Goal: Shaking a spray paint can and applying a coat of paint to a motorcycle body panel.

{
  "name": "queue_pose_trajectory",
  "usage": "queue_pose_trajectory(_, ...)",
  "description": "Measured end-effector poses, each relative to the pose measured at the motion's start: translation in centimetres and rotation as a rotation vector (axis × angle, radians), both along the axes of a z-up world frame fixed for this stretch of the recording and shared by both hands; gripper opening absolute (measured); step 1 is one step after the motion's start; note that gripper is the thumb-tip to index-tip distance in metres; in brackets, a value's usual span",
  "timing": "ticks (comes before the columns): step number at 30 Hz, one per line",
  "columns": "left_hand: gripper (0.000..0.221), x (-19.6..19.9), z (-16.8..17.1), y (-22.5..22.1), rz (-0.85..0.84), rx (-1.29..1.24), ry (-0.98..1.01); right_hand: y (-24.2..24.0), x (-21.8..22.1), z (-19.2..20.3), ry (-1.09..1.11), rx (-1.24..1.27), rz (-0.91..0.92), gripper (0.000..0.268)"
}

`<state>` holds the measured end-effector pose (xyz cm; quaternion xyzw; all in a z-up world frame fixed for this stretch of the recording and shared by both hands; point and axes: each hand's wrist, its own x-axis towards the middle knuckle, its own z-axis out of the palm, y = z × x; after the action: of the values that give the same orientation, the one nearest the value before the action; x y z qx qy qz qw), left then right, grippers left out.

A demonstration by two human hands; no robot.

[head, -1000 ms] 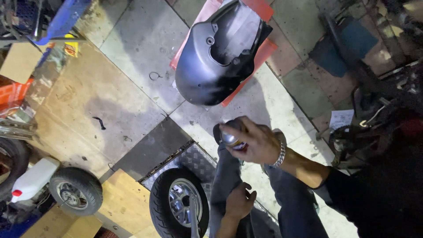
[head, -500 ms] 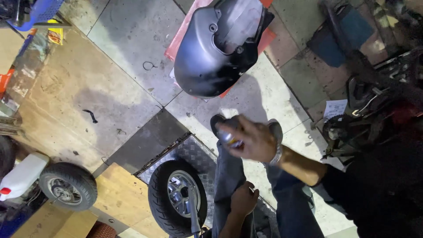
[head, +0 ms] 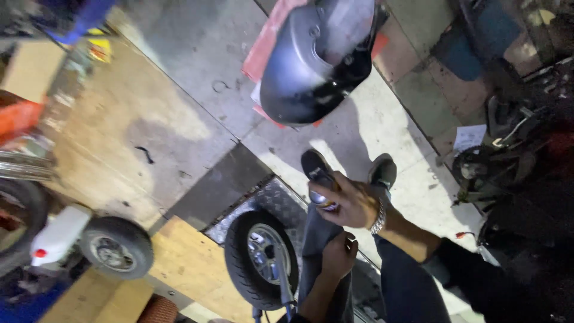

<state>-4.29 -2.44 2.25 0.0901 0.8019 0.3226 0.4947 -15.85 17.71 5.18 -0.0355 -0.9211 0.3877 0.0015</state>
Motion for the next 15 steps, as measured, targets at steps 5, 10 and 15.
queue_pose_trajectory(5, 0.026, -6.3, 4.2, -0.5, -0.121, 0.017, 0.111, 1.6, -1.1, 8.1, 0.076, -0.166, -0.366, 0.077)
queue_pose_trajectory(10, 0.047, -19.4, 12.6, -1.0, -0.341, -0.005, 0.257, 6.9, -1.8, 18.0, 0.206, 0.016, -0.717, 0.082)
queue_pose_trajectory(15, 0.033, -30.7, 12.2, -1.5, -0.426, -0.033, 0.294, -0.5, -2.5, 17.5, -0.592, -0.502, -1.095, 0.048)
